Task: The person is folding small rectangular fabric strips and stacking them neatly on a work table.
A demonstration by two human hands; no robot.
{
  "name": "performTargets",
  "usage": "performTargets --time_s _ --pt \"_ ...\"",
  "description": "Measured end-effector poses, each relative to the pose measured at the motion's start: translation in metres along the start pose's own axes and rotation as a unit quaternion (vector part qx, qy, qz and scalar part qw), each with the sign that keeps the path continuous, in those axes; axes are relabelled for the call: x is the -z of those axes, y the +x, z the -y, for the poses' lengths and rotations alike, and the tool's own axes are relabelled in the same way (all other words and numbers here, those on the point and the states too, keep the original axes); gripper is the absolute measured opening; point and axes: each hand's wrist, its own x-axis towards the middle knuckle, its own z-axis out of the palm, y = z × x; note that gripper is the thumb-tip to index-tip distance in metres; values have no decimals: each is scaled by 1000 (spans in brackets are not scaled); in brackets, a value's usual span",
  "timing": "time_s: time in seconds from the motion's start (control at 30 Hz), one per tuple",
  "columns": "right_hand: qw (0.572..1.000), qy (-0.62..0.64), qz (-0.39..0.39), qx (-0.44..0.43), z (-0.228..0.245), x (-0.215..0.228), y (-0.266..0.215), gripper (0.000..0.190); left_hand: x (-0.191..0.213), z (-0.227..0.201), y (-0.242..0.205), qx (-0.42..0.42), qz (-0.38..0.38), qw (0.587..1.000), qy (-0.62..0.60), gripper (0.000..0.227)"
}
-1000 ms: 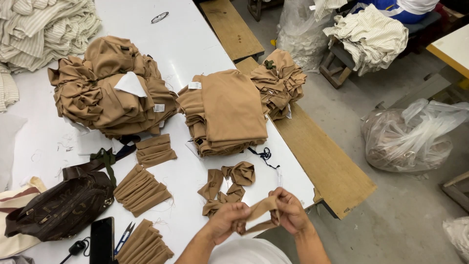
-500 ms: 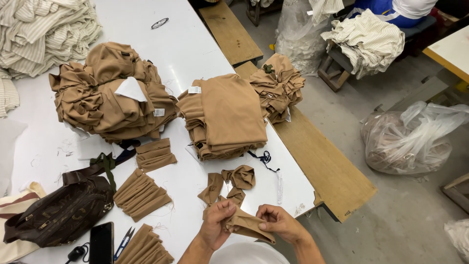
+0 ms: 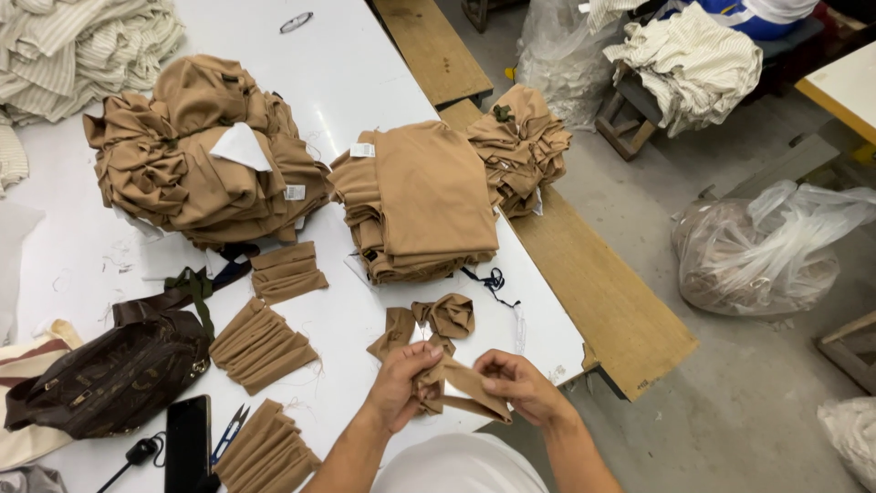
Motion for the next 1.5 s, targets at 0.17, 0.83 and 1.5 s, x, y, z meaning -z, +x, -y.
performTargets --time_s 0.17,0.83,1.5 --pt "994 -94 31 -49 -5 -7 7 28 -14 -13 -1 -19 -40 999 -22 20" --pt "998 -6 55 -27 31 -63 -21 33 22 -8 -18 34 33 994 -100 28" --pt "838 -349 -302 291 -61 -64 15 24 41 -8 -56 -6 5 994 -106 15"
